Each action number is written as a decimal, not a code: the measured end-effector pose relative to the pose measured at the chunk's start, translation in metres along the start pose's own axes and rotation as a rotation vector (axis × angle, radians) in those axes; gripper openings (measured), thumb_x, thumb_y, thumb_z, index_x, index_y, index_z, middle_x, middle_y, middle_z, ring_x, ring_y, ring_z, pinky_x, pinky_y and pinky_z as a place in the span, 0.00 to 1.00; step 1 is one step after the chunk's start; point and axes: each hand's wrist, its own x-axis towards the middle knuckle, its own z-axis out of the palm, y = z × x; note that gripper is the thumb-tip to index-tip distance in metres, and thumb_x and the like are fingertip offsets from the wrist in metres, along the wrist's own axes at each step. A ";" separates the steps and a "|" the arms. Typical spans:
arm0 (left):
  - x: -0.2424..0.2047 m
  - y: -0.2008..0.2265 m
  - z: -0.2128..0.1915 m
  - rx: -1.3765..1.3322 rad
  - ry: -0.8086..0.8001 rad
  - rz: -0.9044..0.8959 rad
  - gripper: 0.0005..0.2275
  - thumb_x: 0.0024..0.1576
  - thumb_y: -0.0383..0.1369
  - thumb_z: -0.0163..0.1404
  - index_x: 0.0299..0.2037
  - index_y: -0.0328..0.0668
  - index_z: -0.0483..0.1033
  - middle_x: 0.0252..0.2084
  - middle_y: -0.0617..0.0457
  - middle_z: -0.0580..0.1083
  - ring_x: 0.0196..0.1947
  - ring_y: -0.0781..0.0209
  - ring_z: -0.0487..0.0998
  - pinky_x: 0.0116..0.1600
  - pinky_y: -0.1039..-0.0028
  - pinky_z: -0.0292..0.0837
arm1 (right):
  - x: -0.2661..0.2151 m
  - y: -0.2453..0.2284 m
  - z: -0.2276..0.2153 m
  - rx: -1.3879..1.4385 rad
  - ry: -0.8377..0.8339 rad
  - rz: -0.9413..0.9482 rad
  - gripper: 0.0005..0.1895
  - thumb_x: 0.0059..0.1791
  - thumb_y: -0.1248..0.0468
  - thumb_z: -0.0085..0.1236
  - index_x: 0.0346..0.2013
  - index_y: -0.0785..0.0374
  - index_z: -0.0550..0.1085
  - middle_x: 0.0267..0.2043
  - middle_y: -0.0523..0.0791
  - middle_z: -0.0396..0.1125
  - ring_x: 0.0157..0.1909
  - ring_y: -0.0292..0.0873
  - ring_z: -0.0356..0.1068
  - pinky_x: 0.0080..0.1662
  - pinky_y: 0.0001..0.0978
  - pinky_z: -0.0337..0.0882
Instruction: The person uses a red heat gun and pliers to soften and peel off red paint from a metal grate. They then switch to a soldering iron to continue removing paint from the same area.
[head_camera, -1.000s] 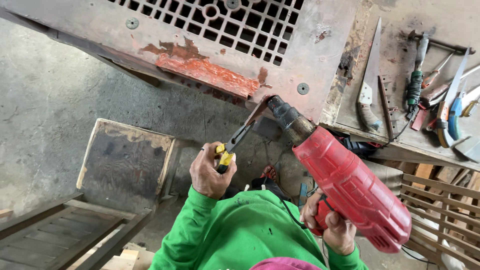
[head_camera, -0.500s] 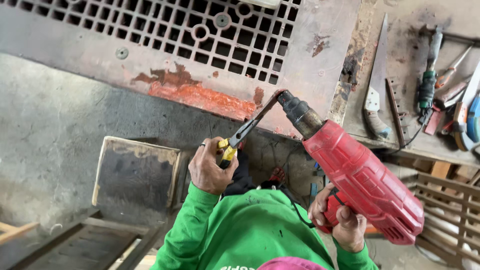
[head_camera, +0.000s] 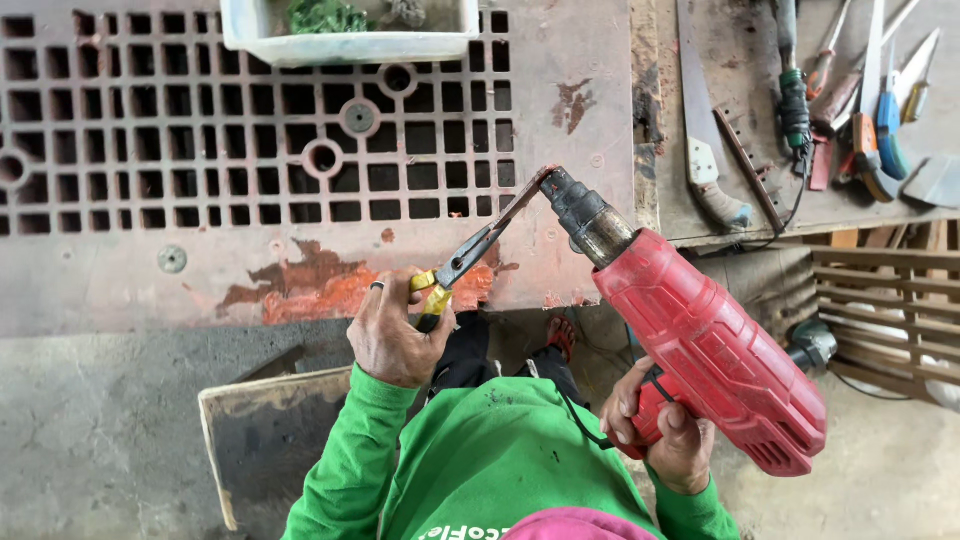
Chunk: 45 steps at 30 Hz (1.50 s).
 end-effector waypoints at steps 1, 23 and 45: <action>0.005 -0.001 0.001 -0.004 -0.008 0.008 0.18 0.48 0.33 0.64 0.47 0.43 0.73 0.33 0.53 0.74 0.34 0.53 0.77 0.39 0.63 0.74 | 0.001 0.002 0.003 0.000 0.029 -0.001 0.33 0.48 0.40 0.65 0.36 0.69 0.67 0.26 0.46 0.62 0.20 0.40 0.64 0.31 0.41 0.73; 0.039 0.012 0.012 0.036 -0.132 0.036 0.20 0.46 0.36 0.67 0.46 0.43 0.74 0.33 0.52 0.74 0.32 0.53 0.77 0.34 0.62 0.74 | -0.015 0.024 0.017 -0.173 0.191 -0.039 0.29 0.48 0.41 0.65 0.35 0.66 0.70 0.25 0.44 0.63 0.25 0.39 0.65 0.38 0.38 0.73; -0.031 0.048 0.047 0.077 -0.071 -0.285 0.13 0.50 0.35 0.64 0.39 0.42 0.74 0.29 0.50 0.73 0.30 0.50 0.76 0.35 0.59 0.72 | 0.017 -0.031 -0.043 -0.400 -0.051 0.126 0.35 0.47 0.36 0.62 0.46 0.66 0.70 0.20 0.40 0.60 0.21 0.33 0.58 0.30 0.29 0.68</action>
